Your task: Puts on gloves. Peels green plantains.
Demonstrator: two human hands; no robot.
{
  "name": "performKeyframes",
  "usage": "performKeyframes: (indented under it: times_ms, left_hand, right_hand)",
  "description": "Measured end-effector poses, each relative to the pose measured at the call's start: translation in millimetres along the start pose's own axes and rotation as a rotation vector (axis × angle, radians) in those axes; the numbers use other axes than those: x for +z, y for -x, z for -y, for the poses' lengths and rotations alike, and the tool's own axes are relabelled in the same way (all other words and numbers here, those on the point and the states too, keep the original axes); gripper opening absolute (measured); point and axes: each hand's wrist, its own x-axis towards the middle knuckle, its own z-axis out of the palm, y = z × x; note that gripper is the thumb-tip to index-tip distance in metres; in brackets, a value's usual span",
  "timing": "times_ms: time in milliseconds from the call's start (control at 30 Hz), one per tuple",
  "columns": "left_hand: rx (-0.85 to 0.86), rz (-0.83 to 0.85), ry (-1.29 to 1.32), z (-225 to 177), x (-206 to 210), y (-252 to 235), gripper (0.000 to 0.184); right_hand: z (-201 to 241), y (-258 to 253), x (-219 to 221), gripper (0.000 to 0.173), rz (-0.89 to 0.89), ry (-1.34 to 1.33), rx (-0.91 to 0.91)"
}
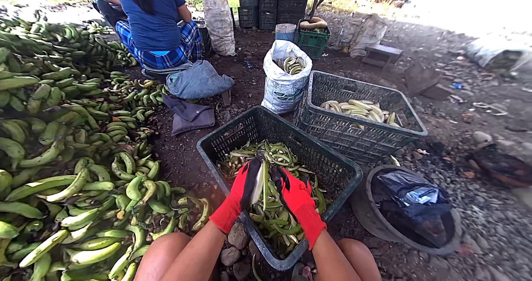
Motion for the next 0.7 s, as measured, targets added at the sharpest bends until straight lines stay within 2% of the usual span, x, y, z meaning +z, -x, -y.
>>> performKeyframes:
  times_ms: [100, 167, 267, 367, 467, 600, 700]
  left_hand:
    - [0.094, 0.085, -0.058, 0, 4, 6, 0.045]
    - [0.062, 0.058, 0.006, 4, 2, 1, 0.045]
    - [-0.213, -0.044, 0.304, 4, -5, -15, 0.04]
    - [-0.405, 0.023, 0.563, 2, -20, -22, 0.032]
    - [-0.443, 0.038, 0.582, 5, -30, -22, 0.034]
    - [-0.412, 0.133, 0.578, 8, -37, -22, 0.039]
    - [-0.349, 0.045, 0.448, 3, -31, -22, 0.033]
  right_hand:
    - [-19, -14, 1, 0.048, 0.01, -0.316, -0.01]
    - [-25, -14, 2, 0.046, -0.015, -0.419, -0.012]
    - [-19, -5, -5, 0.052, -0.033, -0.19, 0.032]
    - [-11, 9, 3, 0.054, -0.002, -0.029, -0.092]
    - [-9, 21, 12, 0.056, 0.034, 0.024, -0.254]
    - [-17, 25, 17, 0.058, -0.038, 0.017, -0.468]
    - [-17, 21, 11, 0.056, 0.022, 0.092, -0.44]
